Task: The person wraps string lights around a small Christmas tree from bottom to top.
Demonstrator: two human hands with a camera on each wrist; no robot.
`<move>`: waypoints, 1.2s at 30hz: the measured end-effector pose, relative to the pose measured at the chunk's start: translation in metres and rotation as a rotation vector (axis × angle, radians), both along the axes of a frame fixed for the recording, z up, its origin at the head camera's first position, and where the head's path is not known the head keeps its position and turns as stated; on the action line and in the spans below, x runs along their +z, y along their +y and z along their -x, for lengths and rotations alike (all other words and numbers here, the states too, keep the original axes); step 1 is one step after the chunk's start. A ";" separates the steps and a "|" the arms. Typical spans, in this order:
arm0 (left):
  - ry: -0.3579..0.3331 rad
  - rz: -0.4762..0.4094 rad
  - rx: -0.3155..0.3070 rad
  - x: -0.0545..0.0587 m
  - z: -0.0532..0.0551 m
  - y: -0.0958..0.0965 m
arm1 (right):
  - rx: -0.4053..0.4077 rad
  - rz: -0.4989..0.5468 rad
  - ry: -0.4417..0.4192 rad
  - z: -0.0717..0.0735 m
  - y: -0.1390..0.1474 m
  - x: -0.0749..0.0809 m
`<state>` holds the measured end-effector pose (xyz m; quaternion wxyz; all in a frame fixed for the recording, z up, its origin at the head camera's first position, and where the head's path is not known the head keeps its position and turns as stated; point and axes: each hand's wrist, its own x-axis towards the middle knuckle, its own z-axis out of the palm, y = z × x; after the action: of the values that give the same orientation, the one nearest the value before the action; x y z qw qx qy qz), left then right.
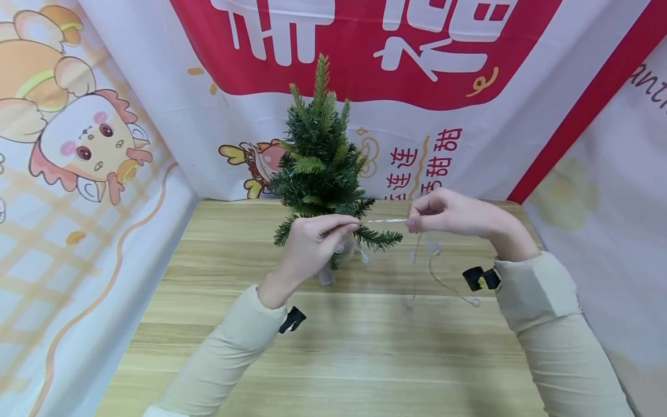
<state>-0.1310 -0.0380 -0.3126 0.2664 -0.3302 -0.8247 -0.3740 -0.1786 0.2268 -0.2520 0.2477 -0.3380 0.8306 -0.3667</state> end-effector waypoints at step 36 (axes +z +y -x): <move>-0.106 -0.487 0.255 -0.038 -0.004 -0.079 | -0.113 0.394 -0.006 0.018 0.044 0.006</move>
<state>-0.1267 -0.1167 -0.3506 0.3394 -0.1301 -0.7581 -0.5415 -0.1969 0.2706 -0.2462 0.1583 -0.3320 0.7598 -0.5361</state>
